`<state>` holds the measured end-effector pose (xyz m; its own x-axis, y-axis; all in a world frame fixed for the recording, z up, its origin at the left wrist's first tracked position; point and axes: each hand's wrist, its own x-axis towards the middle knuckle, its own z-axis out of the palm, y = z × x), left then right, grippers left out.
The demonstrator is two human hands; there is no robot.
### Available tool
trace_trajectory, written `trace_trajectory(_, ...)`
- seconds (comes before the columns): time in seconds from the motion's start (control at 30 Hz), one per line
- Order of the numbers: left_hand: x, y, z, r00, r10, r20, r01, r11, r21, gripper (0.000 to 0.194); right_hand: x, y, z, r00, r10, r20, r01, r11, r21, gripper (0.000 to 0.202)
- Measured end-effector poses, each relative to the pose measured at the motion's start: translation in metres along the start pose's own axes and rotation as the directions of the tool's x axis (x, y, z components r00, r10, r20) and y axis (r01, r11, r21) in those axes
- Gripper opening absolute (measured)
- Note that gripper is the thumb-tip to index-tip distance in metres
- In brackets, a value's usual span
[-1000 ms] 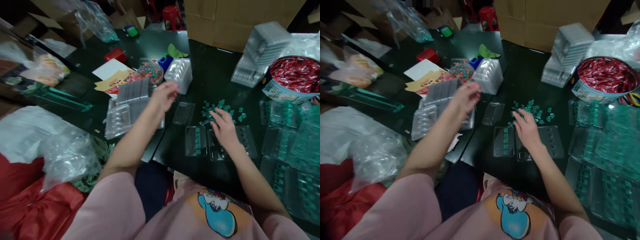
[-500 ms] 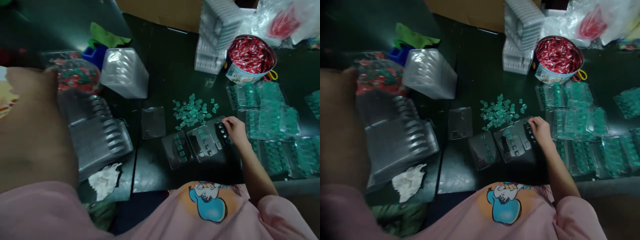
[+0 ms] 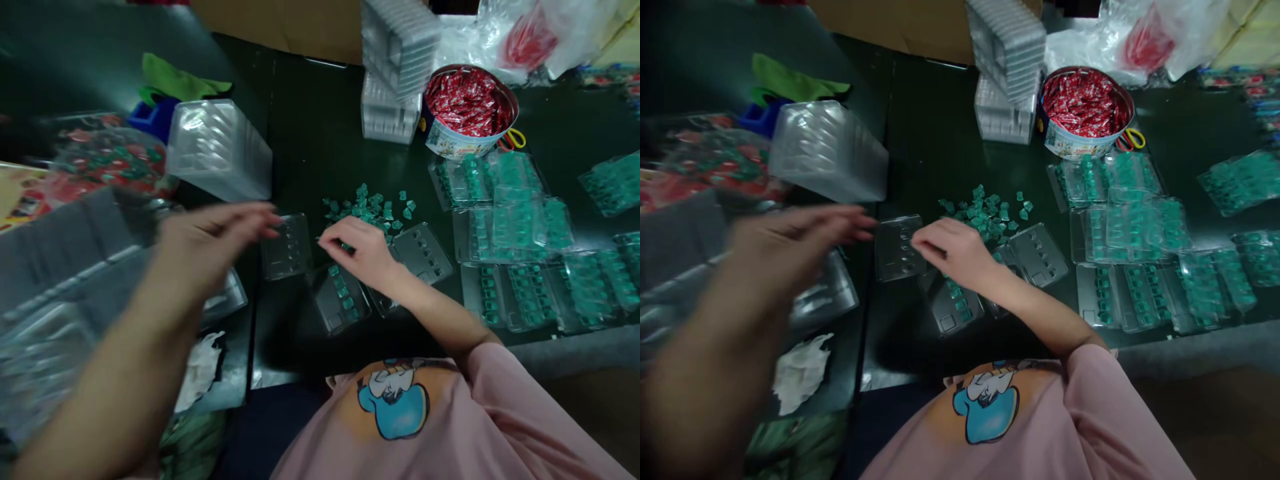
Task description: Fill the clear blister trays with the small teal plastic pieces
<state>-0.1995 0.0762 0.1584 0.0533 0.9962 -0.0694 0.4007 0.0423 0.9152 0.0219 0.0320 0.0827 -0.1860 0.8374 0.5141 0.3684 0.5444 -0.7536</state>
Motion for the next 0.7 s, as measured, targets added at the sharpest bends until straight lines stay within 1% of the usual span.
trace_trajectory(0.03,-0.016,-0.006,0.018,0.989,-0.074,0.127,0.08,0.996,-0.042,0.042,-0.003,-0.005,0.007,0.999,-0.041,0.027,0.042,0.999,-0.021,0.022)
trace_trajectory(0.07,-0.03,-0.013,0.036,0.968,-0.147,0.205,0.172,0.979,-0.106,0.044,-0.007,-0.008,0.011,0.997,-0.066,0.047,0.069,0.997,-0.047,0.023)
trace_trajectory(0.13,-0.048,-0.026,0.064,0.928,-0.251,0.276,0.325,0.907,-0.266,0.045,-0.017,-0.005,0.009,0.994,-0.073,0.077,0.08,0.991,-0.103,0.022)
trace_trajectory(0.2,-0.053,-0.035,0.082,0.896,-0.319,0.308,0.42,0.833,-0.36,0.043,-0.025,0.007,-0.006,0.991,-0.039,0.13,0.058,0.988,-0.146,0.019)
trace_trajectory(0.27,-0.05,-0.041,0.089,0.888,-0.336,0.313,0.442,0.809,-0.388,0.039,-0.03,0.026,-0.031,0.98,0.059,0.192,-0.017,0.978,-0.21,0.013)
trace_trajectory(0.3,-0.047,-0.042,0.091,0.894,-0.328,0.305,0.431,0.815,-0.387,0.037,-0.031,0.037,-0.045,0.966,0.146,0.214,-0.085,0.959,-0.27,0.009)
trace_trajectory(0.33,-0.044,-0.043,0.091,0.903,-0.314,0.294,0.412,0.828,-0.381,0.036,-0.031,0.049,-0.059,0.943,0.27,0.195,-0.186,0.912,-0.366,0.005)
trace_trajectory(0.37,-0.041,-0.043,0.091,0.913,-0.296,0.281,0.388,0.843,-0.374,0.034,-0.031,0.061,-0.071,0.899,0.414,0.141,-0.301,0.82,-0.486,0.002)
trace_trajectory(0.4,-0.039,-0.043,0.091,0.921,-0.277,0.273,0.366,0.856,-0.364,0.033,-0.031,0.073,-0.081,0.839,0.534,0.103,-0.384,0.715,-0.584,0.001)
trace_trajectory(0.47,-0.036,-0.044,0.093,0.926,-0.248,0.285,0.341,0.875,-0.345,0.031,-0.03,0.092,-0.092,0.734,0.673,0.087,-0.438,0.568,-0.697,0.003)
trace_trajectory(0.53,-0.037,-0.048,0.097,0.919,-0.235,0.315,0.339,0.881,-0.329,0.03,-0.03,0.102,-0.093,0.662,0.741,0.112,-0.43,0.498,-0.753,0.007)
trace_trajectory(0.6,-0.04,-0.053,0.103,0.91,-0.241,0.336,0.351,0.881,-0.317,0.03,-0.03,0.106,-0.089,0.621,0.77,0.143,-0.406,0.473,-0.782,0.008)
trace_trajectory(0.63,-0.041,-0.056,0.106,0.907,-0.249,0.341,0.358,0.88,-0.311,0.03,-0.03,0.106,-0.086,0.615,0.773,0.156,-0.389,0.47,-0.792,0.007)
trace_trajectory(0.7,-0.045,-0.061,0.11,0.897,-0.265,0.353,0.376,0.878,-0.296,0.031,-0.031,0.105,-0.084,0.624,0.761,0.174,-0.355,0.475,-0.805,0.007)
